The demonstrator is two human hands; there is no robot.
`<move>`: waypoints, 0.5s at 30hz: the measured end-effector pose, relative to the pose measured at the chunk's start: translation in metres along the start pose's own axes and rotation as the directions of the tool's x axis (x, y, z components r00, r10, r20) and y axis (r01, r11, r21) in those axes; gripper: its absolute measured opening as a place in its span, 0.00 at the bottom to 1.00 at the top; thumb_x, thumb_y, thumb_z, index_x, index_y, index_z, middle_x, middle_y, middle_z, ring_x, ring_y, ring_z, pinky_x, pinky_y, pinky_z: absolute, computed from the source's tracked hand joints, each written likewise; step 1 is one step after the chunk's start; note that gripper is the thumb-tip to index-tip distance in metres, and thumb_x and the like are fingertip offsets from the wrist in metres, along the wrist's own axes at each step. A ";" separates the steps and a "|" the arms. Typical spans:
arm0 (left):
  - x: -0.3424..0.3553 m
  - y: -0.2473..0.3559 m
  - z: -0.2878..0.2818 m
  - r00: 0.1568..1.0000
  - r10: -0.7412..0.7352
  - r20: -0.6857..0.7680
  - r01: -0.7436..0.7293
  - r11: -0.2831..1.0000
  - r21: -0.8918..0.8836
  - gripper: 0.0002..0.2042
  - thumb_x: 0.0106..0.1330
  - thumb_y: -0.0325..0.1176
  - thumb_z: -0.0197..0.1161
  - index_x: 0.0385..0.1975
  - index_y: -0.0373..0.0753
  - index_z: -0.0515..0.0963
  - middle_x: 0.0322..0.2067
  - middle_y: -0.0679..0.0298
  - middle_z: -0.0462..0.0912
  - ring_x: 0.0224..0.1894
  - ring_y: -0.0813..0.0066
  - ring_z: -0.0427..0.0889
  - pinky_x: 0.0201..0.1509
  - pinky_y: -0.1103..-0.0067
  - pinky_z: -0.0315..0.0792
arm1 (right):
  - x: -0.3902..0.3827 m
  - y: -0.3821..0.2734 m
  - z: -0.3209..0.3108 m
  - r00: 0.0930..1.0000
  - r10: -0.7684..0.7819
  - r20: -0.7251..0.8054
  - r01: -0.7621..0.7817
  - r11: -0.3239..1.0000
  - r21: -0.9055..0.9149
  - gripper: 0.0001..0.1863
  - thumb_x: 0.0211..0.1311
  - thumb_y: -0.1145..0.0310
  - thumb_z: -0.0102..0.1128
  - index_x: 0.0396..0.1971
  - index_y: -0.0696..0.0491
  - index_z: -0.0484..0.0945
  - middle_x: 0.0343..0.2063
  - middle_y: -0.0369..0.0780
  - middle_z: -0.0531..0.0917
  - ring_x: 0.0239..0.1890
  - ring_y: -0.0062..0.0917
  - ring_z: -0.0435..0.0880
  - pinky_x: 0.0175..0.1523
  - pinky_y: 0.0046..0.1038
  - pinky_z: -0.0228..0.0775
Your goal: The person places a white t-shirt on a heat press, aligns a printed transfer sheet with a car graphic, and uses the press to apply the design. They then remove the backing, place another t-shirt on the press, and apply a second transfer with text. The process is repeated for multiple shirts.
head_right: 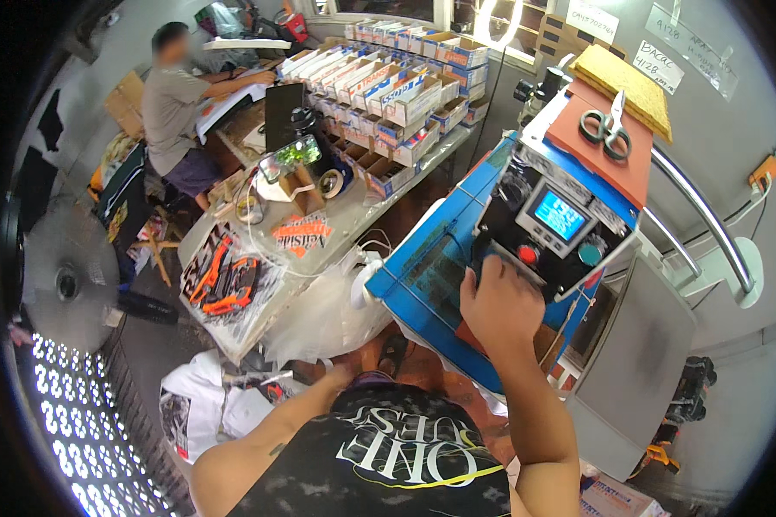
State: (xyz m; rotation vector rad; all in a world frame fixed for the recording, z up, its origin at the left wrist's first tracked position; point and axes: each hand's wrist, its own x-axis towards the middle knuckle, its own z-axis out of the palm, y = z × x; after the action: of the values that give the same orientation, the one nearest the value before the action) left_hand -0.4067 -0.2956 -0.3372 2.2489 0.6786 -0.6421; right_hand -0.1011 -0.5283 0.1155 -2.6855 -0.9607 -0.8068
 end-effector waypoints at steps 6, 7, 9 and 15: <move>0.019 0.106 -0.223 0.731 0.113 -0.673 -0.271 0.953 -0.135 0.11 0.68 0.35 0.61 0.31 0.32 0.81 0.23 0.51 0.82 0.24 0.67 0.80 0.30 0.66 0.70 | 0.004 -0.010 0.006 0.992 0.122 0.024 -0.120 0.990 -0.072 0.15 0.52 0.57 0.70 0.24 0.51 0.75 0.21 0.41 0.81 0.21 0.39 0.82 0.26 0.39 0.74; 0.006 0.138 -0.261 0.678 0.067 -0.732 -0.372 0.890 -0.264 0.09 0.67 0.31 0.60 0.28 0.32 0.78 0.23 0.50 0.79 0.26 0.59 0.79 0.32 0.67 0.70 | 0.005 -0.011 0.006 0.993 0.121 0.012 -0.120 0.989 -0.086 0.16 0.46 0.58 0.73 0.23 0.50 0.75 0.21 0.40 0.81 0.20 0.38 0.81 0.25 0.39 0.72; -0.030 0.207 -0.333 0.469 0.261 -0.843 -0.584 0.808 -0.075 0.06 0.68 0.28 0.60 0.31 0.34 0.77 0.26 0.54 0.80 0.28 0.61 0.79 0.34 0.70 0.71 | 0.004 -0.013 0.009 0.992 0.117 -0.049 -0.122 0.985 -0.124 0.16 0.44 0.57 0.73 0.22 0.48 0.72 0.18 0.38 0.78 0.18 0.34 0.80 0.23 0.36 0.71; -0.201 0.378 -0.405 -0.393 0.395 -0.830 -0.897 -0.364 0.252 0.05 0.64 0.26 0.67 0.32 0.40 0.76 0.29 0.65 0.76 0.29 0.70 0.77 0.32 0.73 0.71 | 0.004 -0.013 0.008 0.984 0.171 -0.042 -0.174 0.981 -0.087 0.16 0.42 0.58 0.74 0.23 0.49 0.75 0.19 0.39 0.80 0.19 0.37 0.81 0.26 0.38 0.72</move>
State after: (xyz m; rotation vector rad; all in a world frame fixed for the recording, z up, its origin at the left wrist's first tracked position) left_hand -0.2191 -0.2930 0.2215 1.2860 -0.7777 1.3307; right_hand -0.1034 -0.5131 0.1111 -2.7734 -0.6870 -0.8753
